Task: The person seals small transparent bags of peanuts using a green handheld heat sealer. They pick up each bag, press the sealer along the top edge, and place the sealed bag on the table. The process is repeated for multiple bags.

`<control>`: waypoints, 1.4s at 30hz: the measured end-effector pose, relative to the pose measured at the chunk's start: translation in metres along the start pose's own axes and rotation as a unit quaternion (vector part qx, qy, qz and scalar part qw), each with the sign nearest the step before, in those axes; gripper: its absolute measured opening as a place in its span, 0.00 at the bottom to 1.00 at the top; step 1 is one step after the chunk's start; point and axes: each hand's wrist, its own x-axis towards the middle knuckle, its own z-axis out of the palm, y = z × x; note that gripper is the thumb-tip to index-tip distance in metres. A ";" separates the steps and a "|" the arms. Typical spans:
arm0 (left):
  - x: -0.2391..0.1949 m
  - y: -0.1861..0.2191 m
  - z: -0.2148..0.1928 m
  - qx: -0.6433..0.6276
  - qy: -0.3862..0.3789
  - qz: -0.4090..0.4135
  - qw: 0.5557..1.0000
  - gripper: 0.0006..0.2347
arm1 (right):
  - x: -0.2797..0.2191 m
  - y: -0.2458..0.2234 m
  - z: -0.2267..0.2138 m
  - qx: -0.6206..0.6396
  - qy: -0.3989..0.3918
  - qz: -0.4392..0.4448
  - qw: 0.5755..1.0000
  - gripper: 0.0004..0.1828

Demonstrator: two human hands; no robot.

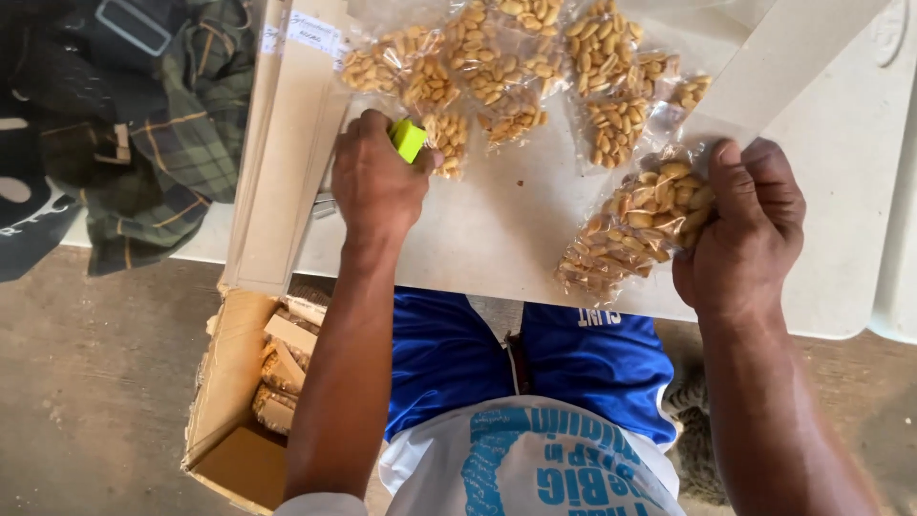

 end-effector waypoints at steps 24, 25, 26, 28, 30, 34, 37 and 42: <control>-0.036 0.143 -0.109 -0.291 -0.139 0.488 0.811 0.20 | -0.032 -0.025 0.032 0.036 -0.084 0.063 0.994 0.08; -0.034 0.142 -0.108 -0.287 -0.147 0.478 0.817 0.22 | -0.033 -0.024 0.030 0.056 -0.077 0.078 0.992 0.06; -0.032 0.141 -0.108 -0.282 -0.154 0.467 0.824 0.24 | -0.034 -0.024 0.029 0.077 -0.070 0.092 0.990 0.04; -0.034 0.131 -0.103 -0.328 -0.124 0.433 0.830 0.21 | -0.035 -0.028 0.023 0.078 -0.077 0.081 0.991 0.05; -0.040 0.125 -0.099 -0.372 -0.100 0.397 0.833 0.18 | -0.038 -0.031 0.023 0.080 -0.081 0.074 0.991 0.06; -0.068 0.130 -0.092 -0.474 -0.103 0.294 0.823 0.10 | -0.049 -0.038 0.031 0.071 -0.084 0.064 0.992 0.05; -0.073 0.137 -0.092 -0.487 -0.057 0.276 0.827 0.10 | -0.049 -0.053 0.033 0.073 -0.107 0.058 0.990 0.06; -0.082 0.138 -0.100 -0.488 -0.053 0.273 0.828 0.09 | -0.053 -0.055 0.027 0.119 -0.119 0.088 0.982 0.08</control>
